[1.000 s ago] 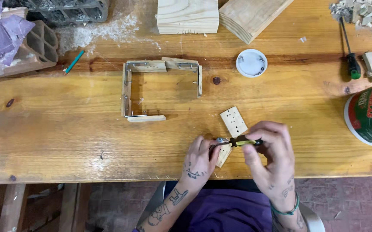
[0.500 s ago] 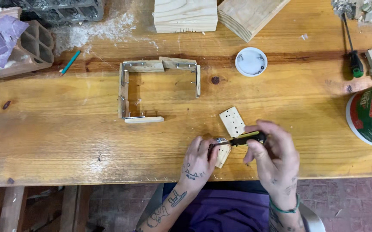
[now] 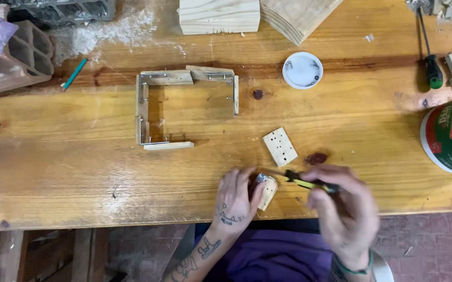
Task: The person assembles a small wooden frame by using a screwdriver to attach metal hinges and screws to small wooden blocks.
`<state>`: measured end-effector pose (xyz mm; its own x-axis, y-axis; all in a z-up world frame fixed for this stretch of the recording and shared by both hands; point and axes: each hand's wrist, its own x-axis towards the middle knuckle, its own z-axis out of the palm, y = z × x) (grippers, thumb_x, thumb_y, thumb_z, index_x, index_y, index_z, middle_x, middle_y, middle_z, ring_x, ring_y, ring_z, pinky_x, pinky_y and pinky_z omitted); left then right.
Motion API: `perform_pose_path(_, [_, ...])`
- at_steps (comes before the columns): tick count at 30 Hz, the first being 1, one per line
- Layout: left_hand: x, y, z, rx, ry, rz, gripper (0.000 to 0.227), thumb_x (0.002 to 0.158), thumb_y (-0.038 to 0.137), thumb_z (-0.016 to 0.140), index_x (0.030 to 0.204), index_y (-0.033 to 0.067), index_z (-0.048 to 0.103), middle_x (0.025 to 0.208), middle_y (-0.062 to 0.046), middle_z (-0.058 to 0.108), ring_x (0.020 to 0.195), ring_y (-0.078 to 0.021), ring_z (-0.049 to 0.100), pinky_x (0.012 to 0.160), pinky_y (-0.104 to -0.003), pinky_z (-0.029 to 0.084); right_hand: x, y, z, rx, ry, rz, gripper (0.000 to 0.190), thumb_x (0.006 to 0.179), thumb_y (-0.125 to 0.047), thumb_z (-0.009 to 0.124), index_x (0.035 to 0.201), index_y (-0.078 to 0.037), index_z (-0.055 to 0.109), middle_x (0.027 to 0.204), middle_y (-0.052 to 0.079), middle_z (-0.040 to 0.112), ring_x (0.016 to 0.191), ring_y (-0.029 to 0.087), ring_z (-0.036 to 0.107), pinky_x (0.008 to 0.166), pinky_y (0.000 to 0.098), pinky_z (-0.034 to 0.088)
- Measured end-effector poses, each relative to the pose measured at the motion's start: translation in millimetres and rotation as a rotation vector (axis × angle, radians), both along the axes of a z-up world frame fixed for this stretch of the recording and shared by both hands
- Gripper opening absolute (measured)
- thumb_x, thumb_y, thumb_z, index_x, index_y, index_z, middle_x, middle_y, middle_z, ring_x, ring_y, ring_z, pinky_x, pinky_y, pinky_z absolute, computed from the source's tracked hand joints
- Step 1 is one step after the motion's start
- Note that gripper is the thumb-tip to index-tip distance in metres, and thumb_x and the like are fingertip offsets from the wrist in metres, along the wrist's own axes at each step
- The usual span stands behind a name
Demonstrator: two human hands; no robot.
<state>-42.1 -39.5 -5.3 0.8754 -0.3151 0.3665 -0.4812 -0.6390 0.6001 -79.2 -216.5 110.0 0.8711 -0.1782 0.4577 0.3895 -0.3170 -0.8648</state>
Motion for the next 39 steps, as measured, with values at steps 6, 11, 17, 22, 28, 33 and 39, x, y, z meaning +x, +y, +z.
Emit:
perform_pose_path(6, [-16,-6,0,0.278,0.151,0.068,0.081,0.084,0.058,0.076,0.141,0.0074,0.048,0.115,-0.014,0.059,0.099,-0.0346,0.056,0.081,-0.048,0.045,-24,-11,-14,-0.060,-0.112,-0.224,0.033,0.082,0.019,0.062,0.108,0.004,0.046,0.091,0.029,0.065,0.076,0.030,0.068,0.065,0.0297,0.056])
perform_pose_path(11, [4,-2,-2,0.132,-0.049,0.110,0.061,0.079,0.034,0.079,0.121,-0.0005,0.053,0.108,-0.020,0.058,0.091,-0.0350,0.058,0.074,-0.046,0.049,-56,-25,-45,-0.025,-0.286,-0.298,0.027,0.095,-0.012,0.061,0.116,-0.014,0.045,0.093,0.017,0.063,0.076,0.018,0.065,0.065,0.0247,0.059])
perform_pose_path(17, [21,10,-16,0.057,-0.007,0.096,0.053,0.083,0.038,0.082,0.113,0.0004,0.061,0.108,-0.016,0.058,0.097,-0.0367,0.058,0.081,-0.049,0.048,-23,-13,-40,-0.048,-0.289,-0.218,0.025,0.102,-0.027,0.058,0.113,-0.008,0.047,0.091,0.020,0.067,0.073,0.023,0.070,0.060,0.0259,0.058])
perform_pose_path(22, [21,11,-13,0.037,0.029,0.100,0.052,0.085,0.042,0.081,0.114,0.0032,0.062,0.117,-0.016,0.059,0.106,-0.0367,0.058,0.087,-0.048,0.047,5,1,-41,-0.070,-0.213,-0.066,0.019,0.100,-0.009,0.057,0.113,0.002,0.048,0.098,0.028,0.066,0.083,0.029,0.071,0.066,0.0282,0.063])
perform_pose_path(28, [23,11,-20,0.028,0.088,0.124,0.059,0.082,0.047,0.081,0.117,0.0044,0.059,0.117,-0.016,0.059,0.109,-0.0361,0.058,0.092,-0.048,0.046,29,11,-42,-0.084,-0.196,0.031,0.019,0.103,-0.011,0.055,0.117,0.001,0.050,0.102,0.029,0.067,0.086,0.028,0.072,0.063,0.0242,0.059])
perform_pose_path(33, [25,11,-16,-0.011,0.036,0.087,0.057,0.082,0.040,0.084,0.118,0.0057,0.057,0.115,-0.015,0.058,0.105,-0.0358,0.057,0.087,-0.047,0.046,33,17,-38,-0.126,-0.161,0.020,0.021,0.102,-0.011,0.058,0.117,0.001,0.052,0.102,0.026,0.070,0.098,0.033,0.074,0.089,0.0358,0.059])
perform_pose_path(39, [24,12,-16,0.011,0.050,0.098,0.055,0.083,0.042,0.082,0.116,0.0047,0.058,0.114,-0.013,0.057,0.104,-0.0340,0.057,0.086,-0.047,0.046,37,20,-35,-0.096,-0.143,0.033,0.018,0.102,-0.007,0.057,0.116,0.002,0.052,0.106,0.027,0.069,0.091,0.026,0.069,0.055,0.0218,0.056])
